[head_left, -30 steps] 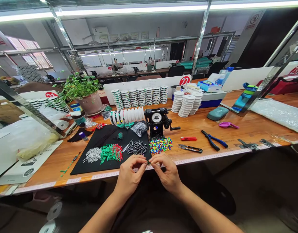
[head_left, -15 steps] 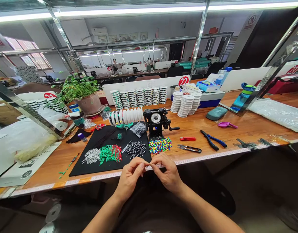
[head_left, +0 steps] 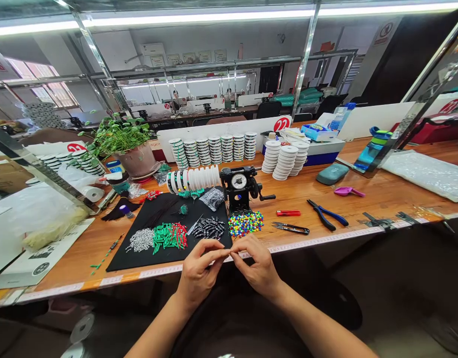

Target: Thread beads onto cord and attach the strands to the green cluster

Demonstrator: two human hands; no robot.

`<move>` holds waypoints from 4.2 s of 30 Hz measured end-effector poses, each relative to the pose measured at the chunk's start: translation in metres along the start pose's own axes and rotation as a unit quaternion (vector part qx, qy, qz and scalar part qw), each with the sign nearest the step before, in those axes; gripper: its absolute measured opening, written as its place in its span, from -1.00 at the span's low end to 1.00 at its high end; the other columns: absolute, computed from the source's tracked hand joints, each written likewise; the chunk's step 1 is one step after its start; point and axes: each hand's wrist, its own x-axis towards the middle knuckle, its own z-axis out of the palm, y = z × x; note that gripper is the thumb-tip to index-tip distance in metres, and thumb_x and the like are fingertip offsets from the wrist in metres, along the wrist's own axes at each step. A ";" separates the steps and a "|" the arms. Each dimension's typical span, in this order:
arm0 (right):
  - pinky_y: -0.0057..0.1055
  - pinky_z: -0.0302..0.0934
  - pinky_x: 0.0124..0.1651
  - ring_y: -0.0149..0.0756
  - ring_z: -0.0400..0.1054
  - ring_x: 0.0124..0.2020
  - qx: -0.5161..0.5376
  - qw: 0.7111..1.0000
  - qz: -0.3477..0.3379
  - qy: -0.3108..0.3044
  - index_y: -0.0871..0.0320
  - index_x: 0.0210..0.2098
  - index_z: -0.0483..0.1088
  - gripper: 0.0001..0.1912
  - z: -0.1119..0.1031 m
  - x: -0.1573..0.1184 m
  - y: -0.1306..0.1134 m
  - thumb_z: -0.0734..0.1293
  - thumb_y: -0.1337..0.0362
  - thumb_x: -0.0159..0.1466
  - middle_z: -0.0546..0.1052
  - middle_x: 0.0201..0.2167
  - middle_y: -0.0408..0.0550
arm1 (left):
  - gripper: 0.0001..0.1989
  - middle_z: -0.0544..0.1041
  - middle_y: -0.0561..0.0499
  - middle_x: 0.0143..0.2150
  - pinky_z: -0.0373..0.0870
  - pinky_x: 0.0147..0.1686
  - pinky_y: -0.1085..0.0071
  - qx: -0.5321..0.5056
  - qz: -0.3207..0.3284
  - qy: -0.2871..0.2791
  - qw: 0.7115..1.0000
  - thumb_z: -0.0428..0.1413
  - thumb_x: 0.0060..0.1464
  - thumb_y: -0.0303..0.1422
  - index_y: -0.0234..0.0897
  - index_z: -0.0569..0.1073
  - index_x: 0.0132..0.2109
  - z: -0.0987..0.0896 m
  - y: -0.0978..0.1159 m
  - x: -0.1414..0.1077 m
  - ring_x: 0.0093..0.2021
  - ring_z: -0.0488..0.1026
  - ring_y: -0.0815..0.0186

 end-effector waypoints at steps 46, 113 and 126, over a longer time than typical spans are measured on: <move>-0.36 0.28 -0.34 -0.27 0.39 -0.40 0.084 0.994 0.060 0.019 0.12 -0.30 0.48 -0.89 -0.001 -0.032 -0.034 0.37 0.36 0.39 0.52 -0.44 -0.10 | -0.94 0.62 -0.15 -0.28 0.39 -0.20 0.34 0.377 -0.288 -0.234 0.848 0.15 0.13 -0.44 -0.30 0.52 -0.30 -0.043 -0.069 0.102 -0.21 0.56 0.14; -0.47 0.35 -0.23 -0.34 0.47 -0.32 0.192 0.960 0.204 0.028 0.09 -0.34 0.36 -0.82 0.022 -0.054 -0.052 0.38 0.48 0.29 0.55 -0.34 -0.13 | -0.82 0.39 0.00 -0.19 0.38 -0.53 0.60 -0.023 -0.123 0.066 0.990 0.17 0.18 -0.54 -0.17 0.51 -0.14 0.006 0.047 -0.075 -0.27 0.47 0.34; -0.50 0.40 -0.30 -0.32 0.51 -0.37 0.188 0.960 0.197 0.058 0.09 -0.38 0.42 -0.83 0.022 -0.056 -0.055 0.42 0.44 0.29 0.59 -0.37 -0.10 | -0.81 0.39 0.00 -0.17 0.42 -0.42 0.59 -0.072 -0.144 0.044 0.986 0.15 0.19 -0.57 -0.16 0.49 -0.14 0.008 0.049 -0.080 -0.26 0.47 0.36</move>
